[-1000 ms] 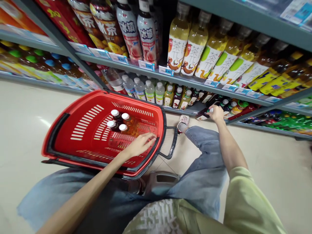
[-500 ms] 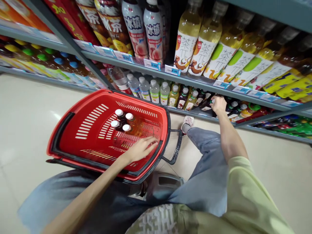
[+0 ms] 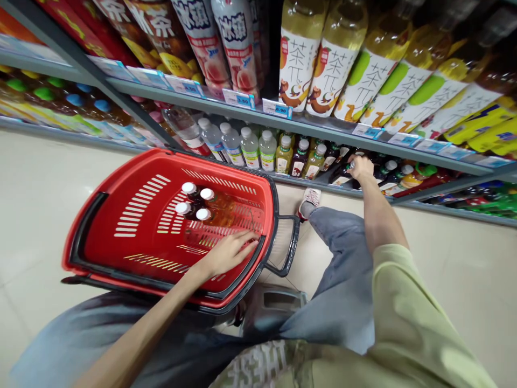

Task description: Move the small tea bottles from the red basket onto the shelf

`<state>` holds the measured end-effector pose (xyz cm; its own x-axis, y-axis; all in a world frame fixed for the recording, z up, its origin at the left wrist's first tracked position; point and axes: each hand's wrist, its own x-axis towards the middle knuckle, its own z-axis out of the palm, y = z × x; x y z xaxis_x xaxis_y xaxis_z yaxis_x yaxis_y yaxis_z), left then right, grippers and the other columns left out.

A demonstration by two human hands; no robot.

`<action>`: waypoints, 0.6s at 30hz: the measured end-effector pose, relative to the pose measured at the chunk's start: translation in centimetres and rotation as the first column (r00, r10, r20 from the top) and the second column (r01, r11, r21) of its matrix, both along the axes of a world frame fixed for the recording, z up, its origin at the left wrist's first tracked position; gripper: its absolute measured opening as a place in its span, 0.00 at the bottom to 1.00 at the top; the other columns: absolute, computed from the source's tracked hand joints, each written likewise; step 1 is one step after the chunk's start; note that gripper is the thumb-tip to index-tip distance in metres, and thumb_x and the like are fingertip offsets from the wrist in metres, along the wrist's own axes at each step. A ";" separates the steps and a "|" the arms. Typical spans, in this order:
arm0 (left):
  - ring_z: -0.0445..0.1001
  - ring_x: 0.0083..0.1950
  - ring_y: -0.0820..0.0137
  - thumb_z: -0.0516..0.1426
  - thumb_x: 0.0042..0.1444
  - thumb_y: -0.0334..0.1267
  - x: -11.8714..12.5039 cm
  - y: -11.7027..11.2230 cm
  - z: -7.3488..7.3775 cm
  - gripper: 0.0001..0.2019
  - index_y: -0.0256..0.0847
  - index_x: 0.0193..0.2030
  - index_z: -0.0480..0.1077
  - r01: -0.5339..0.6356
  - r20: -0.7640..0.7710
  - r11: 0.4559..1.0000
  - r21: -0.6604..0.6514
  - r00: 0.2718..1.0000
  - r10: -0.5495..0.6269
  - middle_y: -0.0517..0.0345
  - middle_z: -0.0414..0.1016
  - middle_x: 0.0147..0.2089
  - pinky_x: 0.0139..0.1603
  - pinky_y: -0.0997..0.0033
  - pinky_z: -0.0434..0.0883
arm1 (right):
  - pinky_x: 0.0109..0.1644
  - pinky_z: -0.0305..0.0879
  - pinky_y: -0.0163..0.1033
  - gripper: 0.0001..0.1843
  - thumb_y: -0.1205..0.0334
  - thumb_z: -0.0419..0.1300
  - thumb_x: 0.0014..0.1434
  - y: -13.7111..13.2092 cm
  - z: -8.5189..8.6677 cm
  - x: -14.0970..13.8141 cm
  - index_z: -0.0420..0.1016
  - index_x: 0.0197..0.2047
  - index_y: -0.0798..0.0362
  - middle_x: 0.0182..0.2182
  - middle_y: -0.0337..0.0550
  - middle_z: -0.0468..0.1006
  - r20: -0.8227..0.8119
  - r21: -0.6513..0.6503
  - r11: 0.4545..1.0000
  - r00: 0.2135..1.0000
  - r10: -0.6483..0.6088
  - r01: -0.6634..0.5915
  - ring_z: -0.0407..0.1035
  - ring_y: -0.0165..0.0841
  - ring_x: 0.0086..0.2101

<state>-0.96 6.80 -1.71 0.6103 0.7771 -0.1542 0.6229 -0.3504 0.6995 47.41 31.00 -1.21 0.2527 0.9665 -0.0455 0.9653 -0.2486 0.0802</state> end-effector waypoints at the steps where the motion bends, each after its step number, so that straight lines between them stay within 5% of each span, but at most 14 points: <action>1: 0.78 0.53 0.60 0.42 0.73 0.47 0.0 0.0 0.0 0.21 0.40 0.53 0.72 0.000 -0.008 1.000 -0.003 1.000 0.000 0.47 0.78 0.54 0.59 0.61 0.71 | 0.55 0.65 0.48 0.26 0.59 0.71 0.54 0.2 0.0 0.2 0.78 0.56 0.50 0.50 0.57 0.77 0.018 -0.024 1.000 1.000 0.002 -0.001 0.71 0.46 0.50; 9: 0.77 0.56 0.59 0.41 0.73 0.45 0.0 0.5 -1.0 0.20 0.41 0.52 0.71 0.021 -0.074 0.999 -0.039 0.997 -0.024 0.48 0.78 0.53 0.59 0.60 0.71 | 0.62 0.60 0.48 0.29 0.67 0.67 0.52 1.6 -1.0 1.1 0.72 0.58 0.53 0.58 0.57 0.69 0.081 -0.085 0.991 0.990 0.111 -0.105 0.64 0.48 0.57; 13: 0.77 0.56 0.59 0.40 0.73 0.45 -0.1 0.6 -1.4 0.20 0.41 0.53 0.70 0.039 -0.104 0.996 -0.082 0.993 -0.048 0.47 0.77 0.55 0.59 0.59 0.72 | 0.60 0.57 0.46 0.32 0.70 0.64 0.54 1.5 -1.1 0.7 0.66 0.63 0.56 0.64 0.61 0.61 0.057 -0.098 0.993 0.996 0.073 -0.067 0.61 0.47 0.58; 18: 0.78 0.55 0.58 0.39 0.73 0.45 0.0 0.6 -1.1 0.20 0.41 0.50 0.70 0.051 -0.144 0.994 -0.093 0.988 -0.064 0.47 0.78 0.53 0.58 0.58 0.72 | 0.59 0.54 0.45 0.31 0.68 0.64 0.60 1.5 -0.6 0.1 0.62 0.65 0.62 0.62 0.66 0.61 0.044 -0.106 0.994 0.998 0.036 -0.031 0.59 0.45 0.58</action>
<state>-0.97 7.37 -2.80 0.6192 0.7207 -0.3117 0.7015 -0.3293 0.6320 47.50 32.46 -1.83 0.2247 0.9649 -0.1362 0.9676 -0.2043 0.1486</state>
